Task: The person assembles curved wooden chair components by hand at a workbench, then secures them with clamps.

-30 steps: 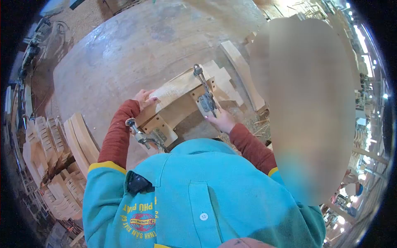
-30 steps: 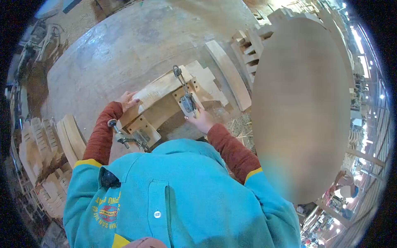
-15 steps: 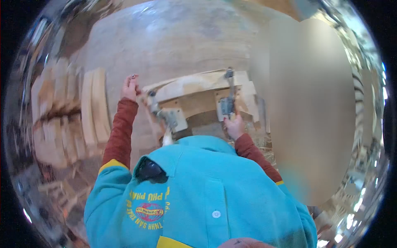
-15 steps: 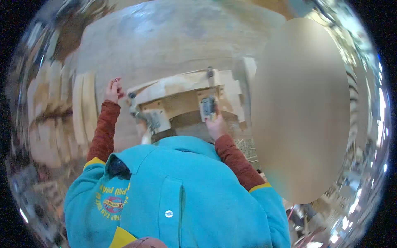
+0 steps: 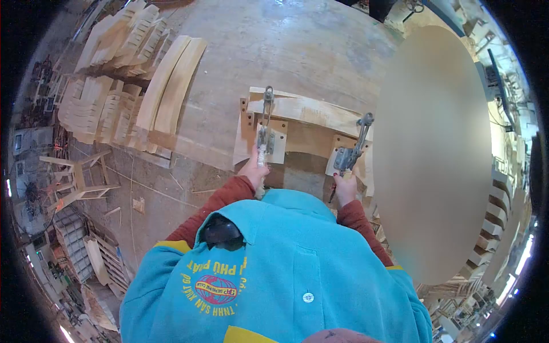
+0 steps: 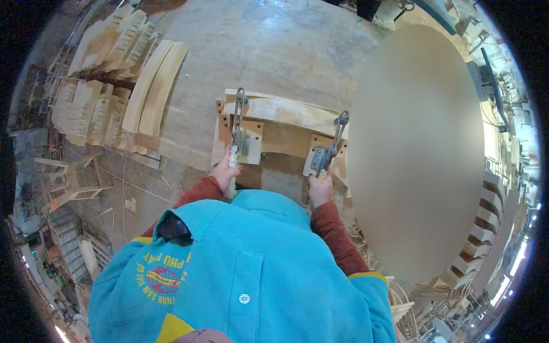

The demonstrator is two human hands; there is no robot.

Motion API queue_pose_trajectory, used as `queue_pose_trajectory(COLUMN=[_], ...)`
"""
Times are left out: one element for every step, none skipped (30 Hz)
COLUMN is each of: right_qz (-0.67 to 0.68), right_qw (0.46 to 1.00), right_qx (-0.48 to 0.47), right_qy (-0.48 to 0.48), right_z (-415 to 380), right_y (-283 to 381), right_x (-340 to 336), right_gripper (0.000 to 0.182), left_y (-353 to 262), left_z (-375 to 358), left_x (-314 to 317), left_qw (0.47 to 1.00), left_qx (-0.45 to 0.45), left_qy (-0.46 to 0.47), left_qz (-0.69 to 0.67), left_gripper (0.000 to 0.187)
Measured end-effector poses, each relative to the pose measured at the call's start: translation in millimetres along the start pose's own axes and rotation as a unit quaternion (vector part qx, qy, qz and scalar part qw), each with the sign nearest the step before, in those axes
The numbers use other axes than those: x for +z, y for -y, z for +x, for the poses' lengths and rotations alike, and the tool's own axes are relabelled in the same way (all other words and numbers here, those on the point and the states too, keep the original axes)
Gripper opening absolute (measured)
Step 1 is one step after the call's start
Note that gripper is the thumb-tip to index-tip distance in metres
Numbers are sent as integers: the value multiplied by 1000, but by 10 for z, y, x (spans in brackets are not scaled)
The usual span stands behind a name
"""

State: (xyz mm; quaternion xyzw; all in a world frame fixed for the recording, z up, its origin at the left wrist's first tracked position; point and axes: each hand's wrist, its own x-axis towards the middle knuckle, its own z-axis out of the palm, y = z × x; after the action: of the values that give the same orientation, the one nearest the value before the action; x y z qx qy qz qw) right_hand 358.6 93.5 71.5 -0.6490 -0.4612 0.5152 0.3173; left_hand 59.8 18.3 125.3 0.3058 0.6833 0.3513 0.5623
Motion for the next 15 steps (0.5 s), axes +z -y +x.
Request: queue_pose_trajectory(right_qz=[14,-6,-24,-42,-50,-56,-68,-81,-74,-67,-87,-106,-105,-103,-103], right_qw=[1000,1000,999,998,998,998,997,995,996,996,995,993,994,994,994], right_qx=[2,-18,-37,-53,-27,-1,-10,-18,-19,-21,-14,-8,2,11,18], right_qy=[3,6,5,2,2,0,-23,-47,-51,-55,-49,-43,-43,-42,-39], right_z=[8,27,4,-33,-47,-45,-80,-114,-114,-115,-117,-120,-128,-126,-116], right_y=[12,26,106,142,126,104,197,291,284,252,236,221,210,200,201], right_x=[-18,-35,-18,-14,-25,-33,-6,21,34,34,20,6,9,24,35], right_gripper=[19,19,18,18,18,19,20,22,22,22,24,27,31,36,40], left_y=[73,140,145,-18,183,552,729,524,332,138,246,353,294,249,-131], left_z=[34,69,105,76,192,387,518,441,345,247,290,330,325,293,127], left_x=[52,112,165,212,210,144,118,129,186,244,234,224,242,300,362], left_qw=[990,960,911,974,980,986,991,993,992,990,989,988,987,981,982], left_qx=[30,62,93,92,75,59,43,8,20,32,42,52,62,98,45], left_qy=[-75,-147,-215,-192,-171,-148,-123,-113,-121,-128,-133,-139,-145,-161,-179], left_qz=[116,229,338,83,62,43,26,-28,-39,-51,-44,-38,-31,-54,37], left_gripper=[86,87,88,85,84,83,82,78,74,71,70,69,68,61,56])
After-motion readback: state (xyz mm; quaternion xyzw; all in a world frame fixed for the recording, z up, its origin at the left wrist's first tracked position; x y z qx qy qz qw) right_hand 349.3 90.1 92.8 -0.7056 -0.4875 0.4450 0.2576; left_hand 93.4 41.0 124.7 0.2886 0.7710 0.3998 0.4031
